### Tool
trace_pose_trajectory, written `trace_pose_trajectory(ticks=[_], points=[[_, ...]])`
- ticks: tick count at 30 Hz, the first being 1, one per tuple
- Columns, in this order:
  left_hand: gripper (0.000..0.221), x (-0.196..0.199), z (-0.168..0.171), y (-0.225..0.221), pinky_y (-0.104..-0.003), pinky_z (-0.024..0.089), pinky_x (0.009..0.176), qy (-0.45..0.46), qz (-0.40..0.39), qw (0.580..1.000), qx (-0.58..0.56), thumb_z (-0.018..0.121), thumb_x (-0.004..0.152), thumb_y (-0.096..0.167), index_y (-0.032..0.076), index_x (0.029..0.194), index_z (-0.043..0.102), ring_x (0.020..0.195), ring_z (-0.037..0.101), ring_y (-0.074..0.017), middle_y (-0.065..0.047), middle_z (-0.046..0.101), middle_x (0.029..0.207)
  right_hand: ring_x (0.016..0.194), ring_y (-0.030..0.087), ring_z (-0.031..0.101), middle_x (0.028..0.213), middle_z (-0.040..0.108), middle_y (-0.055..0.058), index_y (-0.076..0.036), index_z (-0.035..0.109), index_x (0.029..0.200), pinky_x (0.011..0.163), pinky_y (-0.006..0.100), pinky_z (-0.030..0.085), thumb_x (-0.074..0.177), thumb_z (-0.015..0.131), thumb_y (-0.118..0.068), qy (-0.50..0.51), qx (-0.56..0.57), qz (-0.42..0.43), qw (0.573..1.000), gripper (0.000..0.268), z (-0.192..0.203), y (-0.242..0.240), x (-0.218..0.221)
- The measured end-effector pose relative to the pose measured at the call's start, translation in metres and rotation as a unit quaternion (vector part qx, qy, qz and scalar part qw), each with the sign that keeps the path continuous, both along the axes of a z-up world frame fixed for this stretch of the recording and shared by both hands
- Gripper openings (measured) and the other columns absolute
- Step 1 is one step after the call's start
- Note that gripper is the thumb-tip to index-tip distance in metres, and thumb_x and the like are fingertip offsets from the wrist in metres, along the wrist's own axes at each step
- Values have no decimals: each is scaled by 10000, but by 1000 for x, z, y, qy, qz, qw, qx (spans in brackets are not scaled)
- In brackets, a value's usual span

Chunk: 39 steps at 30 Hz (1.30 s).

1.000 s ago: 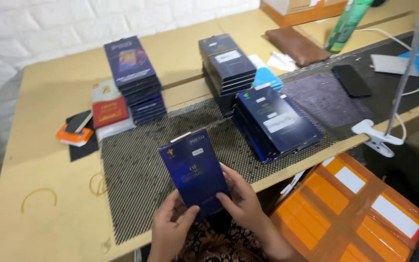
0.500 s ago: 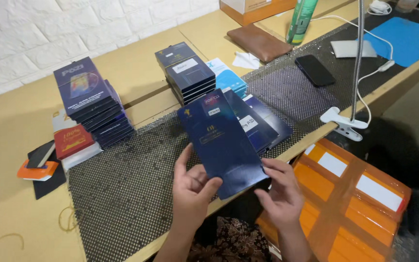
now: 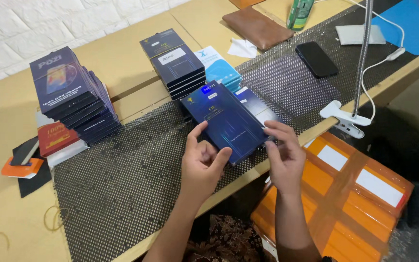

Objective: The person unboxes various electronic components and screens, removing them from bubble wrap and protective sleeves before placing them on a workspace.

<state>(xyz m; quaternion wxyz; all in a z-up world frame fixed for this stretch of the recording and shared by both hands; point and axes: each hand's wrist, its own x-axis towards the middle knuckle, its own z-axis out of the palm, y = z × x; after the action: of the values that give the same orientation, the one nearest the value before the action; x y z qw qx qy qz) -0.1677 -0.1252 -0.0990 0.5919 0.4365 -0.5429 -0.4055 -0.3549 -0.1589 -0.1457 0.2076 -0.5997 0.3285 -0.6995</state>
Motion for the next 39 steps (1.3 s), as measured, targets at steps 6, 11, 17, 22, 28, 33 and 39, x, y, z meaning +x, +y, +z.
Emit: trace_pose_trajectory(ticks=[6,11,17,22,28,33,39], points=[[896,-2,-11,20,-635,113,1214,-53,21,998,-18,484,1024,320,-32,1595,-110,1480,98,-557,-353,-9,1578,1355,362,510,1450,540,238,59,480,1451,1158,522,364,1014,414,-541,-87,119,179,973,745,-12,-35,-8],[935,-28,3,23,-622,-30,1207,-44,-51,997,34,409,1034,371,9,1560,-274,1512,-119,-521,-328,-199,1616,1367,415,483,1515,487,301,57,434,1516,1121,593,387,1021,344,-399,-47,228,233,944,679,20,-25,5],[937,-46,-4,18,-532,77,1234,-28,-32,999,27,414,1015,375,10,1546,-267,1552,-8,-414,-271,-149,1661,1304,302,565,1443,594,224,17,506,1488,1110,469,442,981,361,-294,-70,307,246,917,612,38,-22,7],[949,-53,-2,17,-482,15,1253,-64,-9,995,71,411,991,410,4,1549,-240,1583,-166,-328,-204,-232,1687,1171,222,626,1339,671,143,-29,562,1473,987,365,512,944,350,-305,-111,396,232,881,633,34,-28,3],[940,-62,3,18,-507,-58,1250,-88,1,995,52,431,983,327,-43,1533,-236,1561,-247,-373,-250,-288,1658,1194,249,613,1343,656,179,22,559,1449,1018,372,490,946,373,-274,-175,371,267,872,612,17,-37,-7],[953,-70,31,22,-519,-53,1240,-91,-34,993,67,409,978,339,-34,1521,-280,1551,-287,-378,-246,-321,1651,1325,275,563,1476,581,199,4,482,1517,1120,385,441,882,431,-318,-227,385,237,863,714,24,-36,-20],[932,-121,33,8,-583,-99,1231,-70,-32,997,-10,460,939,283,-90,1535,-152,1539,-251,-498,-347,-240,1638,1024,242,658,1180,684,142,-23,604,1371,924,350,520,862,532,-346,-284,321,166,888,607,19,-47,-87]])
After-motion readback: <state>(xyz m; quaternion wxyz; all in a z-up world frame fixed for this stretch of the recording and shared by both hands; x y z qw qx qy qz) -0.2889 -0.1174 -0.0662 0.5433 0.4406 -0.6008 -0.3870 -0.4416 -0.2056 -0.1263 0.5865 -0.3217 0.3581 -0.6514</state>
